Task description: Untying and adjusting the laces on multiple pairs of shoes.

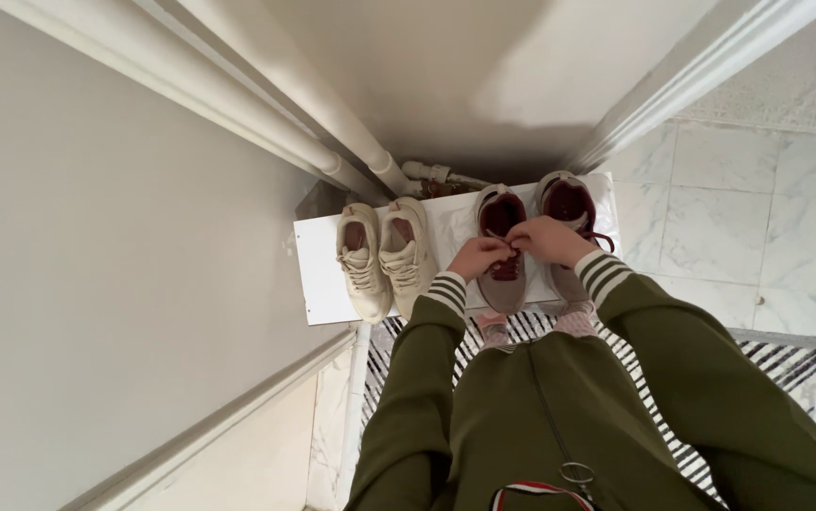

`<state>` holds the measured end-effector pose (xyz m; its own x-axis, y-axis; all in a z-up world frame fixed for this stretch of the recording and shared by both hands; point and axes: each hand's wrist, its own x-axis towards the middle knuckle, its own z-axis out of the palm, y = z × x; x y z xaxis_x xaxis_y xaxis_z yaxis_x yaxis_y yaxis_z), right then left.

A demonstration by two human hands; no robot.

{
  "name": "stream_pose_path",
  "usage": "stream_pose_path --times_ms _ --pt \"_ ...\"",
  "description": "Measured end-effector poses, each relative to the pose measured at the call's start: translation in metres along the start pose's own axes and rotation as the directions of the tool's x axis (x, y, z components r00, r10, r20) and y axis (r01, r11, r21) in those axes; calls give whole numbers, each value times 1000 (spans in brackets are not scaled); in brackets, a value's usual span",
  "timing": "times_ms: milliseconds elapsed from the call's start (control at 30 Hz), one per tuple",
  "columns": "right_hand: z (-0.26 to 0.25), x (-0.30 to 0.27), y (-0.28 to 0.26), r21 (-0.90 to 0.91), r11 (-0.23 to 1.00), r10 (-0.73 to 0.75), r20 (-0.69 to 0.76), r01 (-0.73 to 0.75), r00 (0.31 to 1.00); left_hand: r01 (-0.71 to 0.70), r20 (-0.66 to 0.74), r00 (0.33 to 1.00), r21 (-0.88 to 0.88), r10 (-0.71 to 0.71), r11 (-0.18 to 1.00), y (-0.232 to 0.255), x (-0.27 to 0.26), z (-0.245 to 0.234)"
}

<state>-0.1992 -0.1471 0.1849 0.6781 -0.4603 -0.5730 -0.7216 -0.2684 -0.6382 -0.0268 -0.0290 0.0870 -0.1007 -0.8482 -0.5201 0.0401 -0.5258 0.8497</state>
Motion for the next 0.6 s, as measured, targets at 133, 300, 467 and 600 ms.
stream_pose_path --times_ms 133,300,467,600 --pt "2 7 18 44 998 33 107 -38 994 -64 6 998 97 63 993 5 -8 1" --pt "-1 13 5 -103 995 0 195 21 981 -148 103 988 477 112 867 53 -34 12" --pt "36 24 27 -427 892 -130 69 147 989 -98 -7 993 464 114 880 53 -43 16" --pt "49 1 25 -442 885 -247 -183 144 952 -32 -257 966 30 38 999 -18 -1 12"
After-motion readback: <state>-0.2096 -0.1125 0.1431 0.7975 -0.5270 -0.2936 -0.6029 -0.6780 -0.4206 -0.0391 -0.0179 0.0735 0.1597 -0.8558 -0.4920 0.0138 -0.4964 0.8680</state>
